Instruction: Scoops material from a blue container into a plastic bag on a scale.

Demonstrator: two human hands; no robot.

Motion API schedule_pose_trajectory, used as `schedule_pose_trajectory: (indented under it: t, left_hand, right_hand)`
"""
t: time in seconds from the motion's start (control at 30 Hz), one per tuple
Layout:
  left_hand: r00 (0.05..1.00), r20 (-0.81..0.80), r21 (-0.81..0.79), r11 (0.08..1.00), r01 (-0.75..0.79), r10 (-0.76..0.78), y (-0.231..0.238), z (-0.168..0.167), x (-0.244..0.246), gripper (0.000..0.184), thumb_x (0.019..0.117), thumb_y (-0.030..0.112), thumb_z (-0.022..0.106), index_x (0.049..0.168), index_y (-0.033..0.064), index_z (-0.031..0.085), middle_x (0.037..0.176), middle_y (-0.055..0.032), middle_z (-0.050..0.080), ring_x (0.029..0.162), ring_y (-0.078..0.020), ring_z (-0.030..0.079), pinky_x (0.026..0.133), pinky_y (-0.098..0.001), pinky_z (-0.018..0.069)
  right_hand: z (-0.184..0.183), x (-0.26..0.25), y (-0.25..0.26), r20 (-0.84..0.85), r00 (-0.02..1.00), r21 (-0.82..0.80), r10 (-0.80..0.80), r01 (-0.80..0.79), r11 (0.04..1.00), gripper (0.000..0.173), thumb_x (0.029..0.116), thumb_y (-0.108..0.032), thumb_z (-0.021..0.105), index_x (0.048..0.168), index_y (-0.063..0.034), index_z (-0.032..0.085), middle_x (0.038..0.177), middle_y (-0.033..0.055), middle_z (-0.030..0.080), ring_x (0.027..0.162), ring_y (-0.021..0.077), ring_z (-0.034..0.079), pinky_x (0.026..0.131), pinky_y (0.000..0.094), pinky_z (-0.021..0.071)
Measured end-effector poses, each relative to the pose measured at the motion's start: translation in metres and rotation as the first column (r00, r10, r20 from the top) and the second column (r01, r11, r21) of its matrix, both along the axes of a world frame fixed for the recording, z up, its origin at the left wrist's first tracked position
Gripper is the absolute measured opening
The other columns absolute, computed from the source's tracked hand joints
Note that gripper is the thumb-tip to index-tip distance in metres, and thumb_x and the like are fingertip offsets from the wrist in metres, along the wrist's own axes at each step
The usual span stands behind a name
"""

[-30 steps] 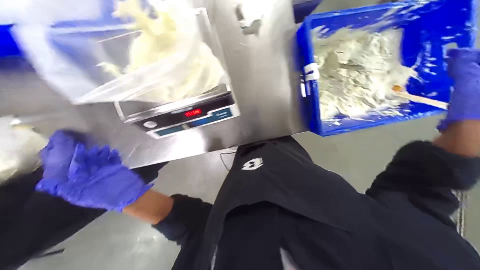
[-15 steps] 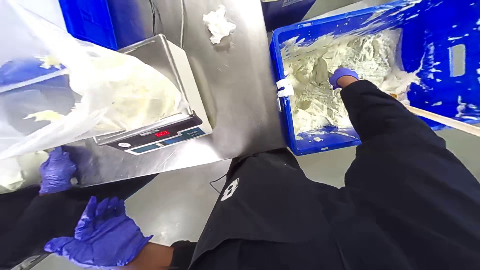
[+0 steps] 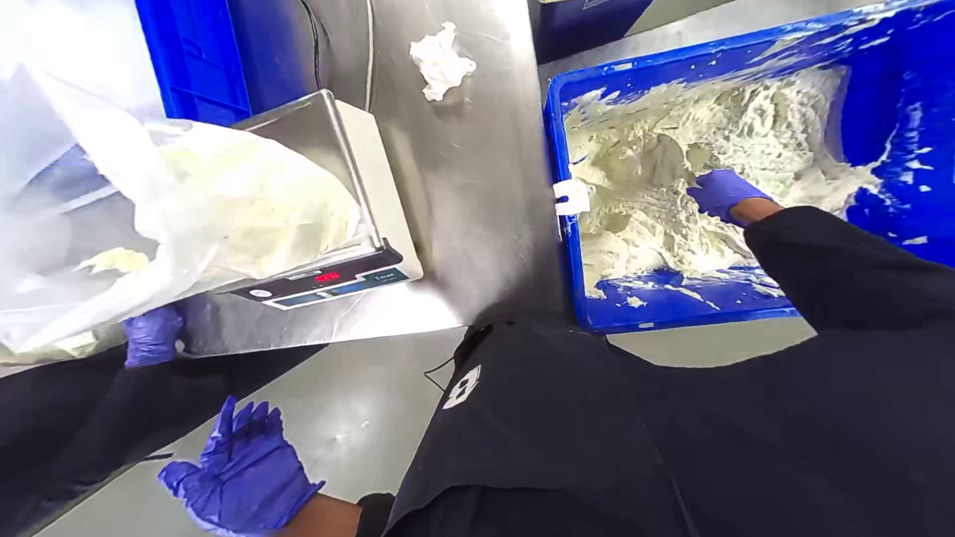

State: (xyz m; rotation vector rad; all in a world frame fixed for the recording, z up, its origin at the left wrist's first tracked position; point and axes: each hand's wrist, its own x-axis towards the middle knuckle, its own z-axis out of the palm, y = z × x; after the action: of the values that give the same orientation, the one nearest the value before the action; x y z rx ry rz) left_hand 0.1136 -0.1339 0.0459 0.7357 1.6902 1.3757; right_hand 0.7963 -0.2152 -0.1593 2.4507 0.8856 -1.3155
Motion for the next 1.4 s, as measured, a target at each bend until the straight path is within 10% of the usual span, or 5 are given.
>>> schedule_pose_trajectory:
  t: [0.3,0.5,0.87,1.13,1.4]
  left_hand:
    - [0.985,-0.167,-0.084,0.996,0.038,-0.052,0.014,0.008,0.014,0.08,0.1082,0.046,-0.002,0.111,0.0116,0.07,0.088,0.0038,0.076,0.085,-0.0109,0.073,0.077,-0.0291,0.0595]
    - [0.993,-0.118,-0.009,1.0,0.007,-0.008,0.009,0.007,0.022,0.071,0.1111,0.039,0.005,0.109,0.0099,0.07,0.087,0.0025,0.077,0.085,-0.0111,0.073,0.079,-0.0283,0.0599]
    - [0.986,-0.166,-0.064,0.998,-0.012,0.001,0.008,0.006,0.025,0.071,0.1103,0.041,0.003,0.114,0.0094,0.067,0.088,0.0033,0.075,0.085,-0.0106,0.073,0.078,-0.0273,0.0595]
    - [0.986,-0.149,-0.069,0.994,-0.081,0.07,-0.009,-0.002,0.005,0.071,0.1098,0.043,0.002,0.121,0.0077,0.063,0.093,0.0013,0.075,0.087,-0.0116,0.072,0.079,-0.0288,0.059]
    - [0.998,-0.022,0.01,0.998,-0.061,0.061,-0.021,-0.019,-0.017,0.072,0.1098,0.043,0.002,0.115,0.0103,0.066,0.089,0.0036,0.075,0.085,-0.0094,0.072,0.078,-0.0272,0.0587]
  right_hand:
    - [-0.018,-0.011,0.007,0.087,0.992,0.065,-0.094,0.089,0.994,0.038,0.1066,-0.026,0.049,0.111,0.0081,0.064,0.108,0.037,0.065,0.106,0.0575,0.062,0.084,0.0768,0.0445]
    - [-0.057,-0.003,0.031,-0.165,0.946,0.034,-0.277,0.287,0.957,0.043,0.1087,-0.034,0.048,0.122,0.004,0.062,0.098,0.0245,0.067,0.067,0.0308,0.06,0.063,0.0524,0.0494]
    - [-0.081,-0.095,0.08,-0.392,0.856,0.058,-0.336,0.388,0.92,0.038,0.108,-0.034,0.05,0.108,0.0013,0.064,0.079,0.0114,0.066,0.051,0.0141,0.053,0.048,0.0334,0.0456]
    - [-0.008,-0.073,0.04,-0.447,0.831,0.167,-0.33,0.441,0.882,0.03,0.1076,-0.03,0.054,0.114,-0.006,0.07,0.067,0.0023,0.064,0.038,0.0048,0.04,0.035,0.0234,0.0359]
    - [0.073,-0.093,-0.047,-0.473,0.687,0.364,-0.551,0.722,0.588,0.028,0.1069,-0.021,0.055,0.128,-0.0052,0.065,0.063,-0.0059,0.063,0.038,-0.0007,0.042,0.034,0.0171,0.036]
